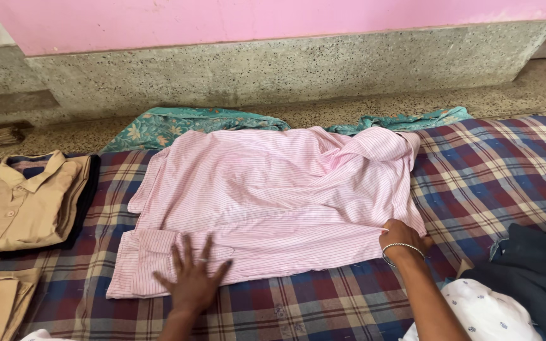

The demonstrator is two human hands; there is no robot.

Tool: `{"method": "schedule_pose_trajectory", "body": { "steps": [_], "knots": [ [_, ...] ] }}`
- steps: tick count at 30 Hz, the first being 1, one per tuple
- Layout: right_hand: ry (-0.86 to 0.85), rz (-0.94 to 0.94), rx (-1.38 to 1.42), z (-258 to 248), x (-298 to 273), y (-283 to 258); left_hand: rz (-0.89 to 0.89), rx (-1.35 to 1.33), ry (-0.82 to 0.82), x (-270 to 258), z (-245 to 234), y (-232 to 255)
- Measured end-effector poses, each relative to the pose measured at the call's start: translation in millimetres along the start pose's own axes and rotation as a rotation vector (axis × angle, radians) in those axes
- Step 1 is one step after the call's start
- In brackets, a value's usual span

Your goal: The person buttons a pink striped shirt, smooths the fabric with their hands on a bed, and folds the sleeves and bottom section of the shirt.

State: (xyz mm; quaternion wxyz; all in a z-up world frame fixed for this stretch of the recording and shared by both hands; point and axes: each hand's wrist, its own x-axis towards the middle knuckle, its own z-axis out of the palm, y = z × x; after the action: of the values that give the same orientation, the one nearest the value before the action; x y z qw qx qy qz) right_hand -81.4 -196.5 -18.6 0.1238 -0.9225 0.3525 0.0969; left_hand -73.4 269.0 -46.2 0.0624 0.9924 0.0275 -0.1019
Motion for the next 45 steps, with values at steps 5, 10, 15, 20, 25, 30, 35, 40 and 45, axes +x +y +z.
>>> {"method": "schedule_pose_trajectory", "body": {
  "steps": [5, 10, 15, 20, 25, 30, 35, 40, 45],
  "knots": [
    [0.058, -0.003, -0.014, 4, 3, -1, -0.112, -0.088, 0.098, 14, 26, -58],
    [0.234, -0.061, -0.015, 2, -1, -14, -0.155, -0.168, 0.067, 24, 40, -67],
    [0.354, -0.567, 0.519, 4, 13, -38, -0.145, -0.151, -0.013, 32, 44, -73],
    [-0.066, -0.544, 0.473, 22, 17, -60, -0.151, -0.214, -0.117, 39, 45, -82],
    [0.133, -0.591, 0.713, -2, 10, -71, -0.142, -0.238, -0.149, 46, 50, -85],
    [0.188, -0.525, 0.653, -9, -8, -78, -0.146, -0.264, -0.143, 44, 51, -85],
    [0.018, -0.485, 0.621, -1, 10, -60, -0.123, -0.269, -0.117, 44, 54, -86],
    [-0.296, -0.451, 0.565, 9, 58, -16, -0.122, -0.261, -0.117, 46, 55, -87],
    [-0.378, -0.336, 0.305, 17, 75, 11, -0.219, -0.261, -0.149, 31, 19, -63]
  ]
}}
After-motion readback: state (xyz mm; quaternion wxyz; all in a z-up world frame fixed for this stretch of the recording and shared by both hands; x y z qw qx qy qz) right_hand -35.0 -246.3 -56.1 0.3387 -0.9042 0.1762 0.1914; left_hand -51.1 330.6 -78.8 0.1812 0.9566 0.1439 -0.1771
